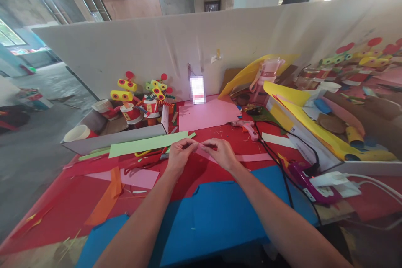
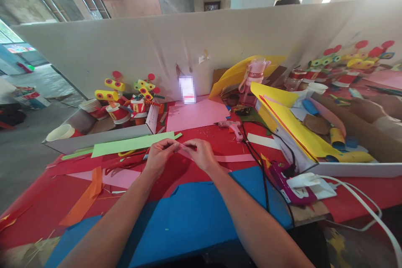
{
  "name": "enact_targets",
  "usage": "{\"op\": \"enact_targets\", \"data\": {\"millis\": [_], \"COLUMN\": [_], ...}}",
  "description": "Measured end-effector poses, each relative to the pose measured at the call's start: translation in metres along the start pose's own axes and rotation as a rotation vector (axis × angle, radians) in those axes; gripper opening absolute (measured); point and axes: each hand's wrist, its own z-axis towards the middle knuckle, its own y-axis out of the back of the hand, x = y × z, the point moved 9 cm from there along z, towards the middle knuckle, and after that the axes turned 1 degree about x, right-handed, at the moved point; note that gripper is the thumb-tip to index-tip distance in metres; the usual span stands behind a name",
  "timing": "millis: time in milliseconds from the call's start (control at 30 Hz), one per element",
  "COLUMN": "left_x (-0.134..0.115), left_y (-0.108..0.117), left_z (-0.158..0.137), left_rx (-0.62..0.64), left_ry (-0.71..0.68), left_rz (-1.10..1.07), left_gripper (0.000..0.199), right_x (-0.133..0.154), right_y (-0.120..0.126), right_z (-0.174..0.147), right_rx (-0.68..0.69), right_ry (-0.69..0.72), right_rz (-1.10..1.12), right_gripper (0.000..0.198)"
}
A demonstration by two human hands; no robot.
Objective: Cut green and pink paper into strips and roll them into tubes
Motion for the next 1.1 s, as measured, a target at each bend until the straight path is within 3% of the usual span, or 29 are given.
{"op": "enact_targets", "data": {"millis": [567, 800, 1100], "left_x": [-0.002, 0.017, 0.030], "left_y": [0.000, -0.013, -0.013], "left_z": [0.000, -0.001, -0.003], "left_rx": [-0.004, 0.034, -0.040], "left_ry": [-0.023, 0.094, 0.184], "left_rz": [-0.011, -0.090, -0.226], "left_gripper": [0.017, 0.024, 0.024], "right_x": [-0.014, -0.007, -0.010], "right_y": [0.002, 0.003, -0.002], "right_z": [0.000, -0.001, -0.002], "right_rx": [-0.018, -0.062, -0.043], "right_ry": [-0.096, -0.055, -0.066], "right_rz": [0.043, 0.021, -0.022], "right_gripper": [0.014, 0.014, 0.014]}}
